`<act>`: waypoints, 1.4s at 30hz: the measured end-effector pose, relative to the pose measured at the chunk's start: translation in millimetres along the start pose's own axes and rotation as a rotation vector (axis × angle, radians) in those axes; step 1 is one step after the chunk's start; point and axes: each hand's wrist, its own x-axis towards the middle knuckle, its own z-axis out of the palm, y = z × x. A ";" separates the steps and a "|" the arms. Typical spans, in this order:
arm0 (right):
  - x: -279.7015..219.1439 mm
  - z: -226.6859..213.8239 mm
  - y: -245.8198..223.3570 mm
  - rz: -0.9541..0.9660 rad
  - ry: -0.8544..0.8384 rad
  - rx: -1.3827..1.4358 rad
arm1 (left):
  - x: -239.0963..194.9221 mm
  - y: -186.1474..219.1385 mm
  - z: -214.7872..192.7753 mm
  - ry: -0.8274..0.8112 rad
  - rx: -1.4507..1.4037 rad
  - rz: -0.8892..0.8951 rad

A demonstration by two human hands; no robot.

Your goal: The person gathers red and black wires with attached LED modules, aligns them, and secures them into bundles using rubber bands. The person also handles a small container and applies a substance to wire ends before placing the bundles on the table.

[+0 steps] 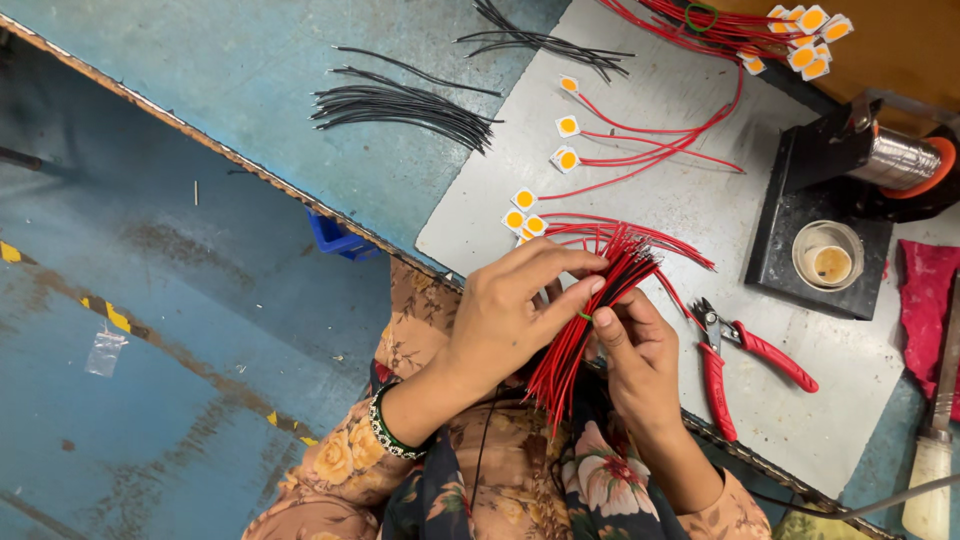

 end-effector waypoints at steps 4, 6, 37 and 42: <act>-0.2 2.0 -2.0 -0.029 -0.028 -0.081 | 6.2 1.4 -6.9 -0.046 0.105 -0.026; -0.1 3.2 -2.6 -0.024 -0.039 -0.090 | 7.7 2.0 -9.3 -0.061 0.126 -0.018; 4.3 11.2 -8.1 0.017 0.001 0.020 | 3.3 -10.0 7.9 0.064 0.031 0.060; 5.8 11.3 -3.4 0.007 0.041 0.072 | 4.5 -5.6 7.7 0.128 0.108 0.089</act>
